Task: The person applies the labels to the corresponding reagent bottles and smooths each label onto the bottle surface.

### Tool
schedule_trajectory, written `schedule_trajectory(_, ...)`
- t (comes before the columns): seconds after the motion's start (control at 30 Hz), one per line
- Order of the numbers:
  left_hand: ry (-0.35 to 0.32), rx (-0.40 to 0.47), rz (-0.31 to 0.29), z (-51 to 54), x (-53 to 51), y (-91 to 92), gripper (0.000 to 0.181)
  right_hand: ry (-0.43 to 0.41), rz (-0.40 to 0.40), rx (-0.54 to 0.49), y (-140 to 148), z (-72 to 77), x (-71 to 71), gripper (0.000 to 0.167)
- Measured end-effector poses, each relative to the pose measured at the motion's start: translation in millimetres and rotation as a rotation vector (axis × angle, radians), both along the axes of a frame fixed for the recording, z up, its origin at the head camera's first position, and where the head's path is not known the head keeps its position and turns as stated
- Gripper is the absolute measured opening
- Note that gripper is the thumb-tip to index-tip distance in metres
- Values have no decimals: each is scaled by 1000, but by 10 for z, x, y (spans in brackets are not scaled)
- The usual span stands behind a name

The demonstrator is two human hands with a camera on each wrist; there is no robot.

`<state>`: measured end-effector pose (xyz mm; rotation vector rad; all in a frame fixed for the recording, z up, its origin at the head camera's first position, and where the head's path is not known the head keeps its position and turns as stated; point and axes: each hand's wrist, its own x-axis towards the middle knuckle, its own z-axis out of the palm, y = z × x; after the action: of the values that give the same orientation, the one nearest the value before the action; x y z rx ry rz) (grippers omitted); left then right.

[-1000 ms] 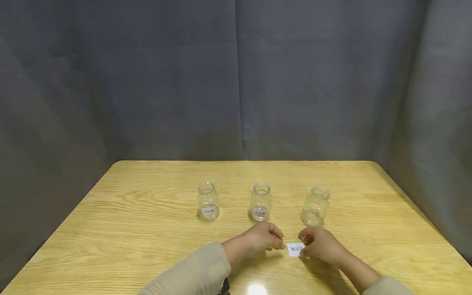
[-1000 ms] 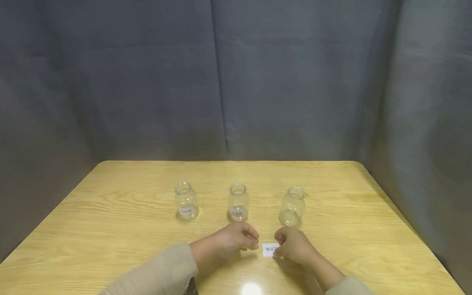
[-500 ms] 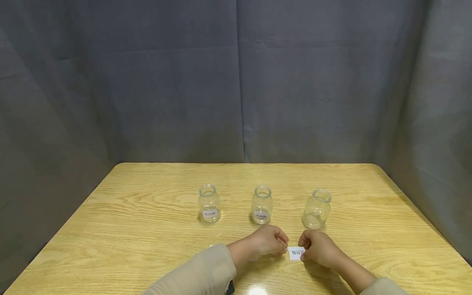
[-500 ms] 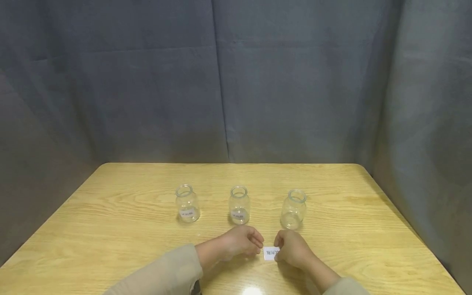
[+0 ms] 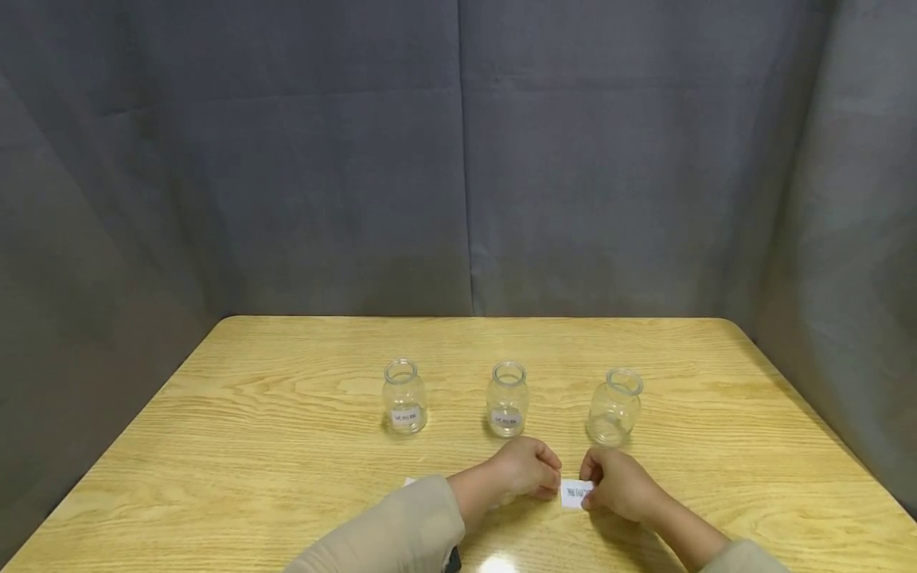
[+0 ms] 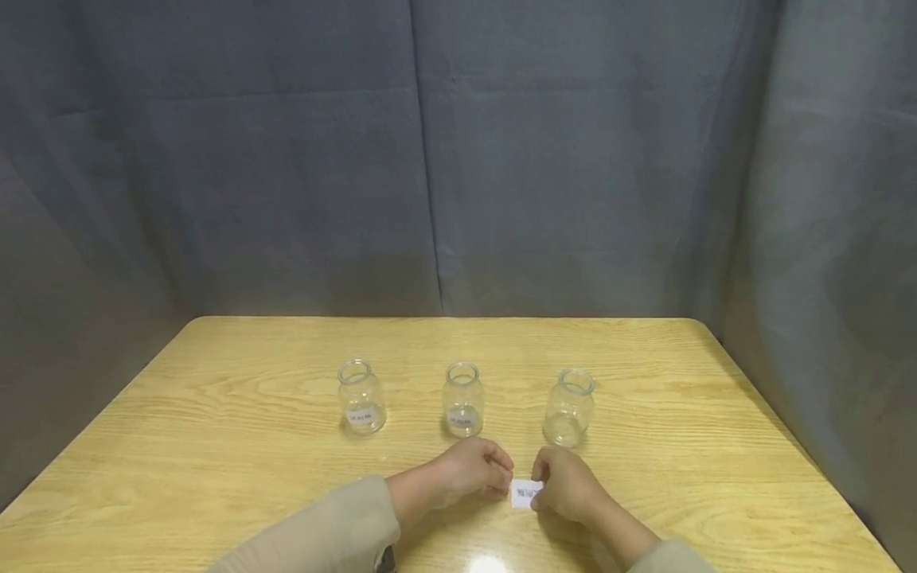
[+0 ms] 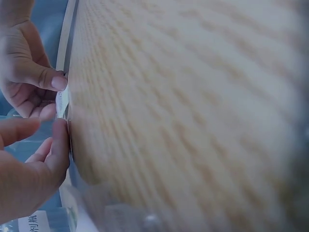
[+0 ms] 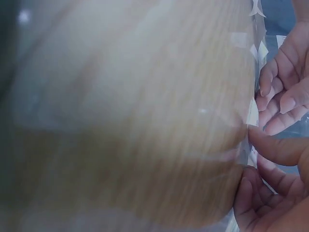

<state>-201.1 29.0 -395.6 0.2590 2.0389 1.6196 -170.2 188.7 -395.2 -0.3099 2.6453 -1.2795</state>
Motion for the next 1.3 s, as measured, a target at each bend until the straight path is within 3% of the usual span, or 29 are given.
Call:
schedule_trajectory(0.27,54,-68,-27,5,-23,20,5,-14,63,-87,82,-1,-21,16)
schedule_trajectory(0.43,78,-109,-37,-17,-32,28,3,-51,108,-208,127,-17,-28,11)
schedule_trajectory(0.6,92,-92,-24,5,-51,19,2,-75,109,-267,136,-11,-25,13)
schedule_trajectory(0.87,159,-20,-80,110,-131,-52,6,-51,90,-353,89,34,-39,24)
schedule_trajectory(1.3,66,105,-84,140,-171,-159,11,-8,33,-394,71,121,-2,20)
